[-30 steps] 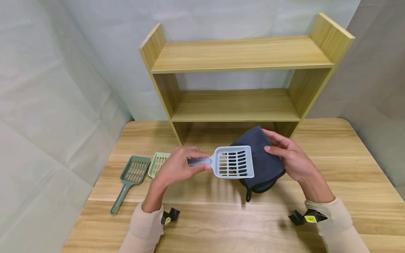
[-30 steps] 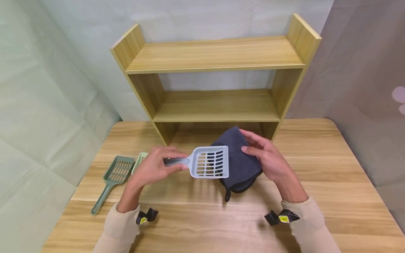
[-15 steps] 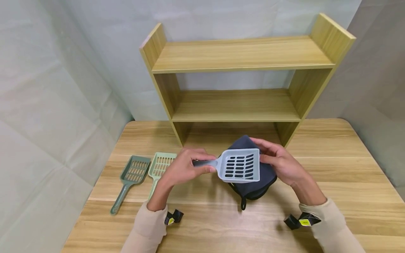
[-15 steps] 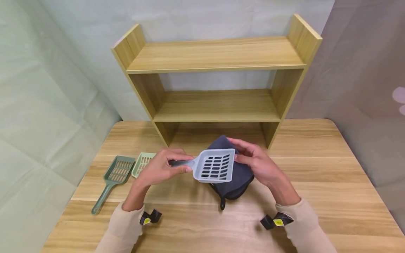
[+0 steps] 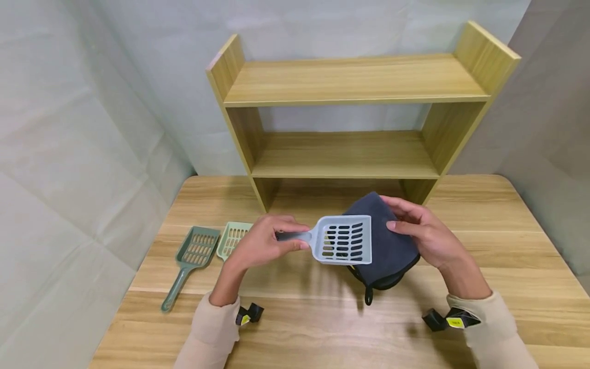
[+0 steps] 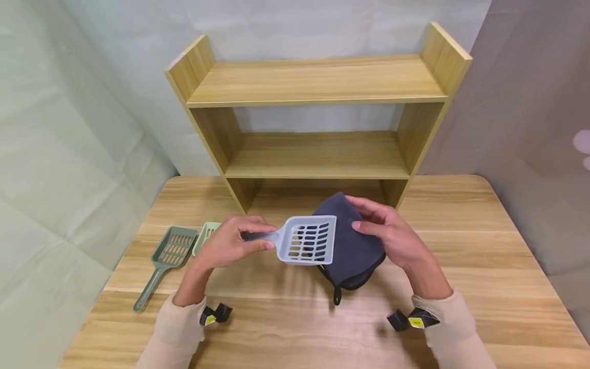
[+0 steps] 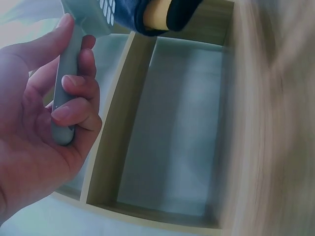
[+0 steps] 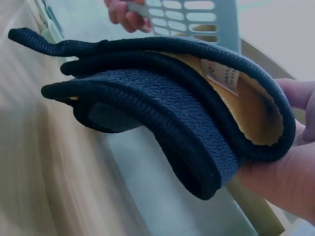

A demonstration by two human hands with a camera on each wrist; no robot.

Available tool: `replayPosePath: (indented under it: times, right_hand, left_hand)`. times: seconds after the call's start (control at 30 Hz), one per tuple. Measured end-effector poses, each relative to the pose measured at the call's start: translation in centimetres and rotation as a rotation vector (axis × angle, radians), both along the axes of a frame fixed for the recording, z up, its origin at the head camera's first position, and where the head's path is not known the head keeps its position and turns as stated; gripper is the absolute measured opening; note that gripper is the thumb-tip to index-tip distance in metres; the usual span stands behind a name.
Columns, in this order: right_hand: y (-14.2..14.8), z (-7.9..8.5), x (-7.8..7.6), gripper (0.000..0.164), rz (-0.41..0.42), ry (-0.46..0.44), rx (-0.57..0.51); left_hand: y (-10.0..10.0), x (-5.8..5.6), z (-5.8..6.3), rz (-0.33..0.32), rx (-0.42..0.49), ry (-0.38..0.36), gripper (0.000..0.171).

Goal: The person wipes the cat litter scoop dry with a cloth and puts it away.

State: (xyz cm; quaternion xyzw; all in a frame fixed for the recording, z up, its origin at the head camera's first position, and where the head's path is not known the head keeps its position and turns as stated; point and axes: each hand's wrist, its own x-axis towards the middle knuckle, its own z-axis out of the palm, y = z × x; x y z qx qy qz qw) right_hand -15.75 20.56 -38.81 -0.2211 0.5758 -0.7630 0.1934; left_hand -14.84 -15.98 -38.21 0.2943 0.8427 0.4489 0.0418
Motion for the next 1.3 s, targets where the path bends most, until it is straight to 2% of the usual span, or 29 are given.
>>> replayPosePath:
  times: [0.2, 0.43, 0.7, 1.07, 1.3]
  right_hand:
    - [0.3, 0.2, 0.0, 0.059, 0.002, -0.017, -0.028]
    - [-0.6, -0.2, 0.2, 0.059, 0.029, -0.034, -0.041]
    - [-1.7, -1.0, 0.3, 0.062, 0.068, 0.025, 0.003]
    - [-1.1, -0.5, 0.2, 0.061, 0.024, 0.060, 0.042]
    - [-0.1, 0.2, 0.2, 0.060, 0.037, 0.024, -0.026]
  left_hand:
    - [-0.1, -0.1, -0.1, 0.004, 0.010, 0.021, 0.030]
    - [0.6, 0.2, -0.3, -0.013, 0.051, 0.040, 0.031]
    - [1.6, 0.5, -0.6, -0.062, 0.089, 0.056, 0.031]
    - [0.8, 0.3, -0.4, -0.050, 0.075, 0.025, 0.031]
    - [0.0, 0.1, 0.0, -0.033, 0.050, 0.038, 0.030]
